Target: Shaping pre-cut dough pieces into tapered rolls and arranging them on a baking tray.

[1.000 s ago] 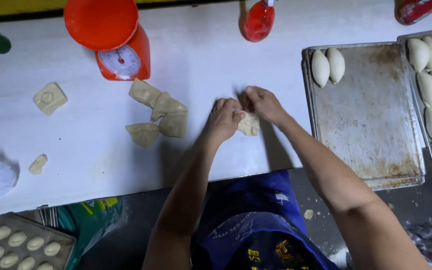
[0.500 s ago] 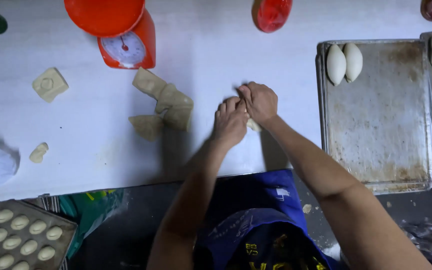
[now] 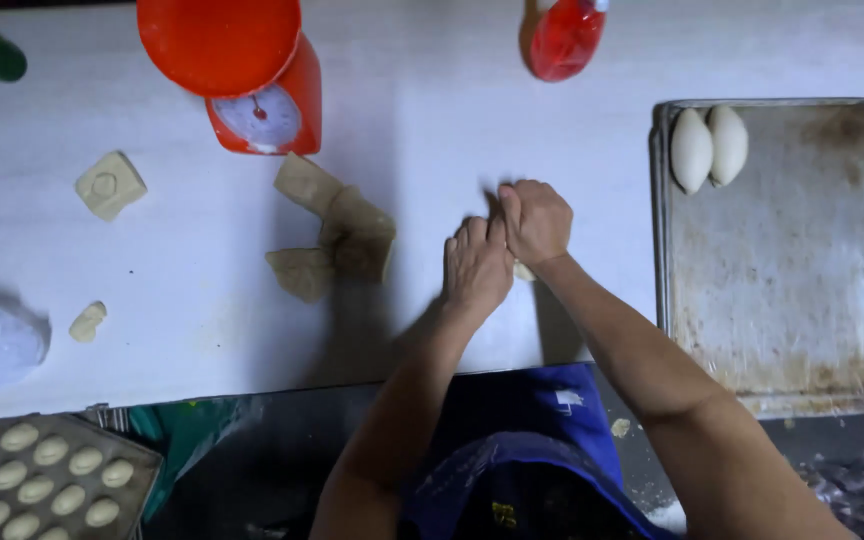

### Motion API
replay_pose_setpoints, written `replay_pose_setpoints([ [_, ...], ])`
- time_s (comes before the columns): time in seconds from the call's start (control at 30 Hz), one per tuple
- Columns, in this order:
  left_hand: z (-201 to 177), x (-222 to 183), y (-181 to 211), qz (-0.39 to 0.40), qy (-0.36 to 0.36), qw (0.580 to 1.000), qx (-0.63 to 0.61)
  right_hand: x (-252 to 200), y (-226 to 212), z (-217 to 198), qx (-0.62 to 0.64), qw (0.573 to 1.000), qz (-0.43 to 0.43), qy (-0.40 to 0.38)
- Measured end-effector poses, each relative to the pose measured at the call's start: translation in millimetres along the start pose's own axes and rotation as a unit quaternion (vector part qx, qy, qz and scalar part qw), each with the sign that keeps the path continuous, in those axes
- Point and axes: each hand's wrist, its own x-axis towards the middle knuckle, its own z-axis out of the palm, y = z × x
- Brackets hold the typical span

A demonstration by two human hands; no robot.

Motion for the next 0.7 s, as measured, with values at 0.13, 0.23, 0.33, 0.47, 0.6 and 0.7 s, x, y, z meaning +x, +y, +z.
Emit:
replay_pose_setpoints([
  [0.13,16.5,-16.1,-24.8,0.008,-0.059,0.996,-0.065,-5.9,-6.5,-33.2,0.086,0.983,0.071,-0.145],
  [0.23,-22.5,-10.0,-26.8,0.008,-0.169,0.971,-0.172,-10.6,-4.8,-47.1,0.165,0.936,0.155,-0.27],
  [0.33,-6.6,-1.9,-24.2,0.028,-0.165,0.976,-0.141,-39.2,-2.8,-29.5,0.101,0.977,0.13,-0.137],
  [0.47,-4.2,3.8,-3.1,0.022,-0.142,0.99,-0.002,-28.4,3.2,-8.2,0.031,0.999,0.014,0.016],
  [0.6,-20.6,1.2,16.2,0.029,-0.128,0.991,-0.005,-17.5,3.9,-10.2,0.007,0.999,0.011,0.044],
  [0.7,-18.1,-11.9,14.5,0.004,-0.186,0.982,-0.016,-19.6,-1.8,-30.1,0.034,0.998,0.036,-0.031],
])
